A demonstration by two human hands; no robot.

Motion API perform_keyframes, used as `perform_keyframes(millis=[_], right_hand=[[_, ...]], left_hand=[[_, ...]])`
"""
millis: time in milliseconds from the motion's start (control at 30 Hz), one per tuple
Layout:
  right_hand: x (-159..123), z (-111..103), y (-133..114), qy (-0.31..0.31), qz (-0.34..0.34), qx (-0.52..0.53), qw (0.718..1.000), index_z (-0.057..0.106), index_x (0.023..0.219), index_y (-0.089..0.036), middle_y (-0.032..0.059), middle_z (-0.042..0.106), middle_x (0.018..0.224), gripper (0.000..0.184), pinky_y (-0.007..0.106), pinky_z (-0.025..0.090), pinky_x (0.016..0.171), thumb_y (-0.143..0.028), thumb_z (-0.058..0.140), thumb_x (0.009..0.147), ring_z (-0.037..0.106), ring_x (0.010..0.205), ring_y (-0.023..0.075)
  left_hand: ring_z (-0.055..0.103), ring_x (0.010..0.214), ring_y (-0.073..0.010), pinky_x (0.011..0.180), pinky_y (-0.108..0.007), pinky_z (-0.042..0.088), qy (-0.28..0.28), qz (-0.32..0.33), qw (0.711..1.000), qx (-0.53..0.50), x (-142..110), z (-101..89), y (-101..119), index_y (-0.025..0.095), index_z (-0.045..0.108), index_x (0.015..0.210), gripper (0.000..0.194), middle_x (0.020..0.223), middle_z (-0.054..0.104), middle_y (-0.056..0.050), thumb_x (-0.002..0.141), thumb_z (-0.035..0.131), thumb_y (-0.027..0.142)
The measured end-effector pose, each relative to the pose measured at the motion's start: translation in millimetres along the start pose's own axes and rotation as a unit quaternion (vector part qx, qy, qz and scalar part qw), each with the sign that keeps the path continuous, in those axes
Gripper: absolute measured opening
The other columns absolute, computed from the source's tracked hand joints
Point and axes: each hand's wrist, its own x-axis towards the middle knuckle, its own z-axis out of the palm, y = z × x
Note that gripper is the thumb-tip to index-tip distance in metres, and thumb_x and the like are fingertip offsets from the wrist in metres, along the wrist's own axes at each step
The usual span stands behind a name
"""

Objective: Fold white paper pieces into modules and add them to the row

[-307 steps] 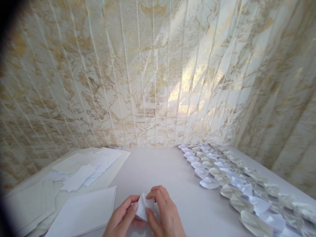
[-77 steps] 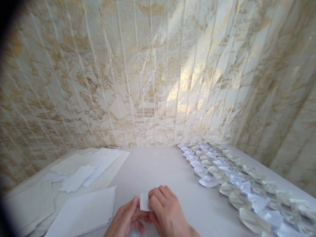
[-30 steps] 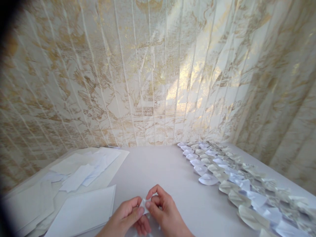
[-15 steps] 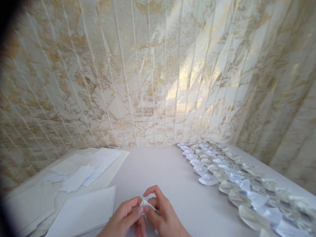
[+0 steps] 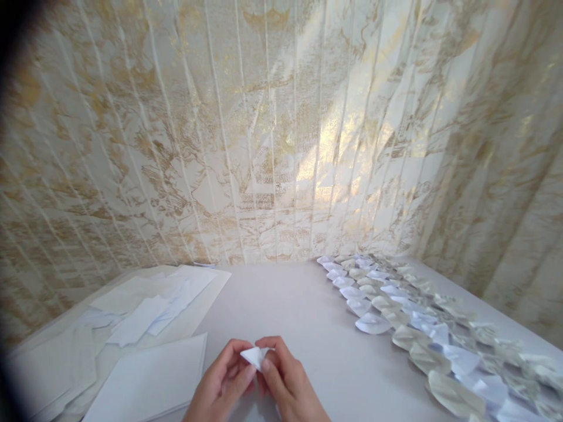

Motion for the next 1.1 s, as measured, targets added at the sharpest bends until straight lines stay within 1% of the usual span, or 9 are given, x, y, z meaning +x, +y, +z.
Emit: perform_keyframes(millis=[67,200,300,400,567,667,767,900,1100], right_hand=[[-1,-2,-1,-0.011,-0.017,-0.066,0.998,0.049,0.117,-0.020,-0.0012,0.056,0.073,0.044,0.026,0.037,0.064,-0.057,0.039,0.096,0.048,0.065,0.0147],[-2,-6,-10,-0.044,-0.009,-0.174,0.984,0.048,0.113,-0.020,0.0015,0.063,0.076,0.035,0.027,0.040,0.066,-0.050,0.038,0.097,0.054,0.067,0.0168],[-3,-6,-15,-0.063,-0.007,-0.195,0.979,0.045,0.114,-0.022,0.0022,0.066,0.078,0.030,0.027,0.041,0.067,-0.045,0.034,0.098,0.059,0.069,0.0176],[-4,-3,-14,-0.053,0.001,-0.211,0.976,0.042,0.115,-0.022,0.0018,0.065,0.076,0.029,0.026,0.041,0.065,-0.044,0.031,0.098,0.059,0.066,0.0172],[-4,0,-9,-0.027,0.025,-0.194,0.980,0.041,0.118,-0.020,-0.0008,0.060,0.067,0.033,0.024,0.037,0.055,-0.045,0.033,0.097,0.053,0.055,0.0150],[-4,-2,-9,-0.022,0.003,-0.180,0.983,0.045,0.114,-0.021,0.0003,0.062,0.069,0.033,0.023,0.039,0.056,-0.046,0.033,0.097,0.054,0.057,0.0149],[-4,-4,-10,-0.017,-0.020,-0.188,0.982,0.046,0.115,-0.022,0.0008,0.063,0.071,0.031,0.023,0.040,0.059,-0.044,0.033,0.098,0.056,0.060,0.0149],[-4,-6,-13,-0.024,-0.033,-0.205,0.978,0.046,0.113,-0.023,-0.0010,0.062,0.071,0.023,0.022,0.039,0.059,-0.036,0.037,0.097,0.053,0.058,0.0139],[-4,-6,-11,-0.001,-0.043,-0.275,0.960,0.049,0.109,-0.024,-0.0064,0.049,0.060,0.021,0.022,0.033,0.051,-0.023,0.041,0.090,0.045,0.049,0.0127]], left_hand=[[0.063,0.078,-0.0173,0.069,-0.025,0.046,0.019,-0.001,1.000,0.022,-1,-0.3,-2,0.021,0.055,0.097,0.036,0.086,0.066,-0.002,0.084,0.061,0.054],[0.065,0.076,-0.0183,0.070,-0.025,0.048,0.017,0.039,0.992,0.119,-2,0.0,0,0.021,0.056,0.095,0.028,0.082,0.068,-0.003,0.089,0.054,0.048],[0.067,0.075,-0.0182,0.068,-0.023,0.049,0.031,0.070,0.980,0.182,-3,1.0,3,0.021,0.058,0.095,0.019,0.085,0.070,-0.004,0.091,0.052,0.039],[0.067,0.075,-0.0180,0.069,-0.022,0.050,0.045,0.087,0.974,0.206,-4,2.4,3,0.022,0.059,0.097,0.015,0.087,0.071,-0.004,0.090,0.053,0.034],[0.065,0.063,-0.0158,0.065,-0.022,0.049,0.030,0.089,0.977,0.190,-4,4.0,4,0.023,0.061,0.094,0.023,0.081,0.068,-0.002,0.092,0.049,0.043],[0.063,0.062,-0.0155,0.067,-0.022,0.048,0.033,0.082,0.983,0.161,-3,4.0,7,0.022,0.062,0.089,0.028,0.073,0.065,0.000,0.091,0.051,0.048],[0.063,0.067,-0.0168,0.069,-0.023,0.048,0.038,0.065,0.991,0.109,-3,4.0,8,0.021,0.061,0.087,0.032,0.074,0.064,0.000,0.088,0.054,0.053],[0.061,0.076,-0.0182,0.073,-0.025,0.048,0.038,0.060,0.995,0.074,-2,5.2,-2,0.021,0.058,0.094,0.035,0.085,0.065,-0.004,0.085,0.058,0.055],[0.054,0.073,-0.0162,0.070,-0.025,0.046,0.012,0.030,0.997,0.076,-1,4.4,-20,0.018,0.057,0.101,0.041,0.078,0.056,-0.001,0.082,0.062,0.054]])
